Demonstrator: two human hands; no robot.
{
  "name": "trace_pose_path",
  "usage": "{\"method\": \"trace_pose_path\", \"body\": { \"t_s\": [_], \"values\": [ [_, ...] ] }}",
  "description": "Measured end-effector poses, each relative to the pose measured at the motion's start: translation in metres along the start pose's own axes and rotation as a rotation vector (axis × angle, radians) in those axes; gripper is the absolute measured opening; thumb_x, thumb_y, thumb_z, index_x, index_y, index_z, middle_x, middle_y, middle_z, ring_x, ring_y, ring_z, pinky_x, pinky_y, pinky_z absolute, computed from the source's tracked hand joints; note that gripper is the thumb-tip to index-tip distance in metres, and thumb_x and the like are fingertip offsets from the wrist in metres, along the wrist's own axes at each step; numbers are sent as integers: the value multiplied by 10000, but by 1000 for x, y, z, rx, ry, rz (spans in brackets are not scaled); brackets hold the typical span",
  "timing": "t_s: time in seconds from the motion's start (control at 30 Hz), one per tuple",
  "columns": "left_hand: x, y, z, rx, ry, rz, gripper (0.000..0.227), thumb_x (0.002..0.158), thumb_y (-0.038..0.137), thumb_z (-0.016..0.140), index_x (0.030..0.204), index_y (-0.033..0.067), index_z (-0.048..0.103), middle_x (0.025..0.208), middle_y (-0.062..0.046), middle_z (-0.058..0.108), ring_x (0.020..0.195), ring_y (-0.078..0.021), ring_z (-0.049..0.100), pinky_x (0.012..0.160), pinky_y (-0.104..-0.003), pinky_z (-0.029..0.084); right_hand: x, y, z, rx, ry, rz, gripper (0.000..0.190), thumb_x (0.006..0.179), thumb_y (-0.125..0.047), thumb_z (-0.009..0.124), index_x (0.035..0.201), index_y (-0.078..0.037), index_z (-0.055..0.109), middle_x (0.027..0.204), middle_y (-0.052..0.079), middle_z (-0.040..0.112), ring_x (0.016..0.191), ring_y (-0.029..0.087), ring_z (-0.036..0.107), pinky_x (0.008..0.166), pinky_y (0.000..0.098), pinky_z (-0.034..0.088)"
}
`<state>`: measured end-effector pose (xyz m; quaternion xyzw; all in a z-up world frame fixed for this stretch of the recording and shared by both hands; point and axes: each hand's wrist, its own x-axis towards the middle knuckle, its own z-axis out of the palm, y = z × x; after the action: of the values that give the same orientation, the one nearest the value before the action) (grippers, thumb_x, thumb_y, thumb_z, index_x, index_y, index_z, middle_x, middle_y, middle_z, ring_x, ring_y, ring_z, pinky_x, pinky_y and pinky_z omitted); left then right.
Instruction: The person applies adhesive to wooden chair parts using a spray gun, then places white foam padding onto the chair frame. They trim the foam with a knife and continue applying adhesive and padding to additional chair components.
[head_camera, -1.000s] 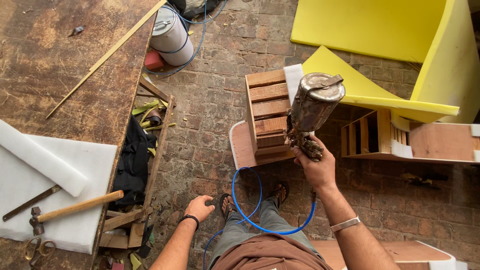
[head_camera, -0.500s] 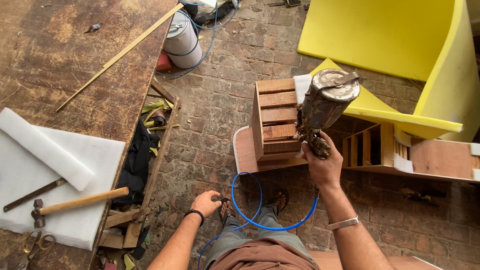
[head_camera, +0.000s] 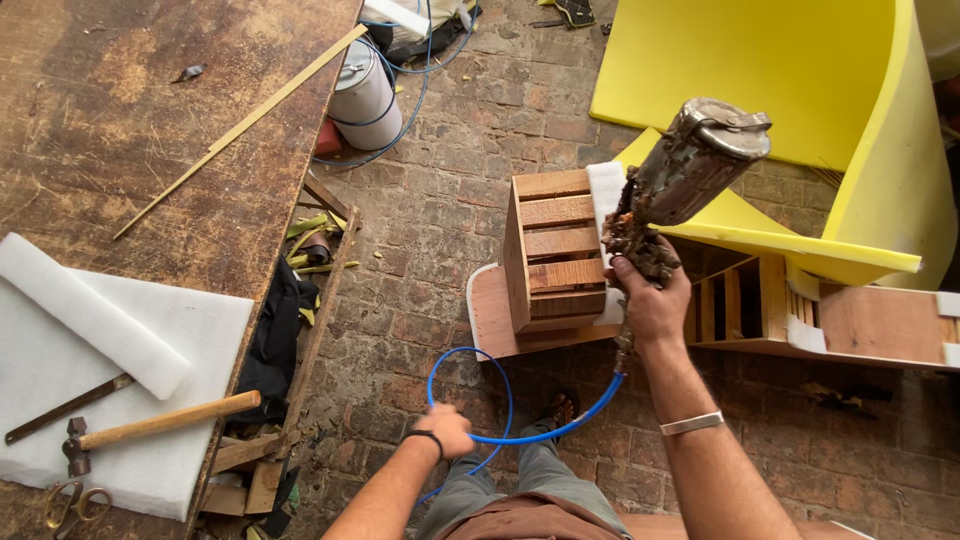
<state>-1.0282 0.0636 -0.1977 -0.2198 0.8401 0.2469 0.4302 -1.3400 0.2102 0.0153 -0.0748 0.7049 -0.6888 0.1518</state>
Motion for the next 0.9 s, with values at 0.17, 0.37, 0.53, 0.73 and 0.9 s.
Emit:
{"method": "trace_pose_path", "body": {
  "t_s": [0.17,0.37,0.53,0.73,0.9],
  "values": [
    [26,-77,-1,-666,268,-332,517,823,301,714,1323,189,645,1194,-205,699,1056,-361,686,944,-499,557,-3,3,-3,-22,-7,43,365,960,-54,689,1305,16,597,1038,103,726,823,163,715,738,301,616],
    [57,-88,-24,-1953,462,1,492,920,16,537,1411,5,565,1148,-183,695,930,-254,729,761,-384,625,-5,16,11,-108,-72,42,399,963,-65,696,1342,-7,584,967,97,717,734,143,701,656,275,604],
    [19,-58,-56,-1917,521,-115,621,964,-23,495,1530,115,280,1168,-192,685,960,-266,720,747,-352,626,-3,16,11,-144,-49,-38,459,955,-59,709,1383,-5,552,1017,78,733,762,125,716,652,257,616],
    [-2,-45,-68,-1915,443,-40,554,987,-2,519,1521,-8,374,1227,-172,718,975,-219,726,746,-312,614,-3,19,3,-182,-31,-55,510,946,-62,729,1414,9,540,1049,80,739,772,129,718,668,257,608],
    [-1,-46,-66,-1903,422,-18,565,979,-12,508,1524,14,357,1233,-154,707,980,-203,721,753,-309,621,-13,25,-3,-251,-10,-71,509,950,-56,739,1419,11,553,1026,93,741,783,140,707,678,266,588]
  ]
}}
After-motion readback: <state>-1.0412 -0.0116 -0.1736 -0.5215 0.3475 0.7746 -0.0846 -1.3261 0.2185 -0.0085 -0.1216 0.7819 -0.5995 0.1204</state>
